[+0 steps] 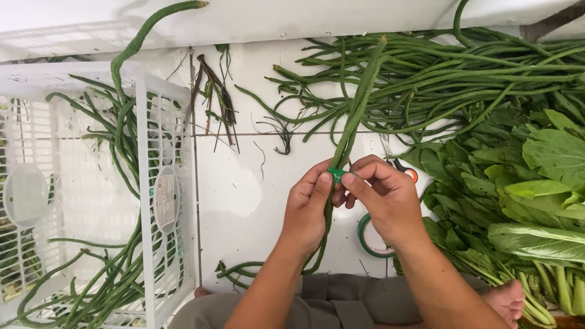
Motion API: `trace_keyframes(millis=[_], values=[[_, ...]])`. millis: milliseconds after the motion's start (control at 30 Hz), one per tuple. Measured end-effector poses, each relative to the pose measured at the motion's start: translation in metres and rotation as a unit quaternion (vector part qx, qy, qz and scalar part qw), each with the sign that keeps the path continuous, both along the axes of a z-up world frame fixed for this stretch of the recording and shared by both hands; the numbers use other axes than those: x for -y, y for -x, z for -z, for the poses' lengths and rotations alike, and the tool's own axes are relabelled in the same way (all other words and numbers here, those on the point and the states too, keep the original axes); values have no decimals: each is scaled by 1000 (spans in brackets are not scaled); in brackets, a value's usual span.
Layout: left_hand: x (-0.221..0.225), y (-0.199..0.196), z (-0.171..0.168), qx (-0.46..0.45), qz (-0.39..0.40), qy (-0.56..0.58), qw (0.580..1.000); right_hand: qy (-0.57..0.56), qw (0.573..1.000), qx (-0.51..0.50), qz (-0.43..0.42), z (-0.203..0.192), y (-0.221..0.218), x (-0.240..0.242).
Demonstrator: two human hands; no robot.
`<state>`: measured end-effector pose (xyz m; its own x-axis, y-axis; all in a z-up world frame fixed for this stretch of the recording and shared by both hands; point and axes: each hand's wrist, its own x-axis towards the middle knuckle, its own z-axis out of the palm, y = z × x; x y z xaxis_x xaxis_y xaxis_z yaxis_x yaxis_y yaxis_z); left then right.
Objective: Bundling long beans together using green tape and scissors on a tiled floor.
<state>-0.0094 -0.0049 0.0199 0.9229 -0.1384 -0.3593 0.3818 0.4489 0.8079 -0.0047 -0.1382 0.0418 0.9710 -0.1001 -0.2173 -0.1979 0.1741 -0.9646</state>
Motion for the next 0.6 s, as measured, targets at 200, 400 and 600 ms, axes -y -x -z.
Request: trace_keyframes(millis=[200,400,600], values=[[-6,0,4,76,69,-64,993,14,1000,16,8,7,-1,6],[-8,-2,0,103,74,-86,988,-4,1000,-15,27,17,2,0],[-11,-5,7,90,77,-49,992,-68,994,-73,51,13,3,-5]])
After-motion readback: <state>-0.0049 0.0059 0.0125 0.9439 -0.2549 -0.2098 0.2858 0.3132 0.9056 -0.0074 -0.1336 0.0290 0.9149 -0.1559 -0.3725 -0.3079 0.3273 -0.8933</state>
